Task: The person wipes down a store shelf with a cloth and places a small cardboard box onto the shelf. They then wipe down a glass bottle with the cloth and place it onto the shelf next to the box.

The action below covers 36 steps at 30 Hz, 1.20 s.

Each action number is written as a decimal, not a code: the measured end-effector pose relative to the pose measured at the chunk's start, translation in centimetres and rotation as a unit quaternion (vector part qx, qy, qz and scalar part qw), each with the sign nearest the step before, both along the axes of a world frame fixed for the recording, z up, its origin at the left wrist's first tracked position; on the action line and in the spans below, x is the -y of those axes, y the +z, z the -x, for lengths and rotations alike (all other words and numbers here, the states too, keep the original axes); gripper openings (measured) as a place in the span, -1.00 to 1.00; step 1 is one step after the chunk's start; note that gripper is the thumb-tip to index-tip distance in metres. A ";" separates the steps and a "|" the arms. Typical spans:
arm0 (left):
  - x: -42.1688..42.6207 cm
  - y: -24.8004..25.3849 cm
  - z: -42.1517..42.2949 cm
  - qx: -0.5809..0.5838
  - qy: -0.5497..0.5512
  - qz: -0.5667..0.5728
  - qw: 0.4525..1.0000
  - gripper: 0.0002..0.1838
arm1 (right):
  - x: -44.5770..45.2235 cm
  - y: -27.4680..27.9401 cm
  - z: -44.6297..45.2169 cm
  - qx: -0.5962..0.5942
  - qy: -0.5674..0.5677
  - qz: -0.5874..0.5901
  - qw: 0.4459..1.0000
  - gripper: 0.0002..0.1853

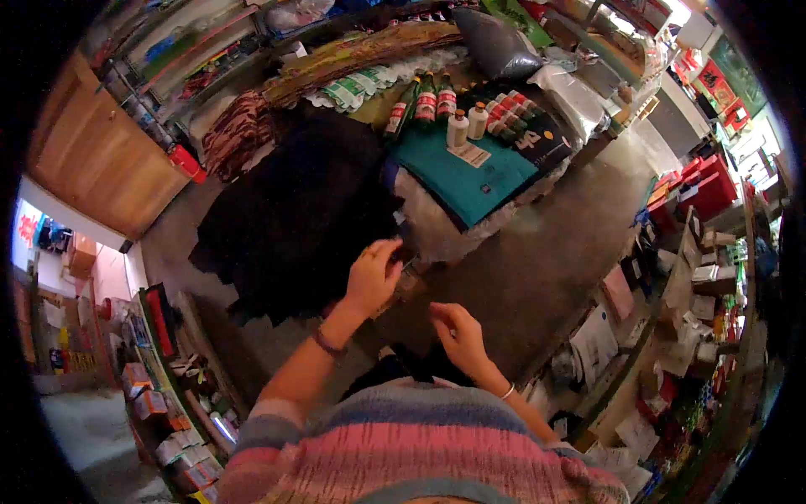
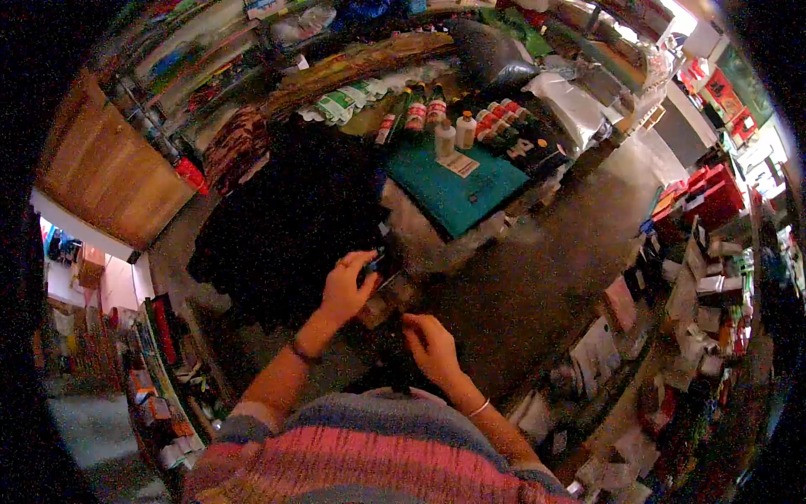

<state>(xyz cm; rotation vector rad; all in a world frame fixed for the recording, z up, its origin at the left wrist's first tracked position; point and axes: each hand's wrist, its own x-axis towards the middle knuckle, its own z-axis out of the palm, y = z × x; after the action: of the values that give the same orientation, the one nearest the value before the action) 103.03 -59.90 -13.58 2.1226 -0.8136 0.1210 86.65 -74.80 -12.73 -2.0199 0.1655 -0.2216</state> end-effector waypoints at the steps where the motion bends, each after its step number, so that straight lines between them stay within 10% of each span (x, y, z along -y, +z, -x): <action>1: 1.3 0.0 -2.6 0.012 0.010 -0.009 1.000 -0.58 | 1.0 -0.6 -1.0 -0.005 -0.004 -0.025 1.000 -0.74; 11: 16.0 -6.4 -30.0 0.011 0.175 -0.210 0.962 -0.13 | 15.2 -4.6 -15.9 -0.072 0.063 -0.122 0.988 -0.74; 24: 20.9 -12.6 -40.5 -0.120 0.312 -0.324 0.885 -0.28 | 24.1 -7.9 -21.8 -0.121 0.078 -0.137 0.980 -0.75; 30: 19.1 -11.7 -38.3 -0.041 0.336 -0.114 0.934 -0.27 | 21.6 -5.0 -22.7 -0.086 0.094 -0.096 0.987 -0.77; 36: 13.3 -0.3 -29.6 -0.076 0.215 0.212 0.950 -0.32 | 16.7 -5.1 -24.8 -0.083 0.128 -0.083 0.985 -0.79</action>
<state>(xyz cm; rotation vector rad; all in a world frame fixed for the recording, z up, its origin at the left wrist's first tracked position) 132.61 -73.16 -13.84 1.8344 -0.1958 0.3276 111.43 -91.54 -17.83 -1.8710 0.0271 0.1204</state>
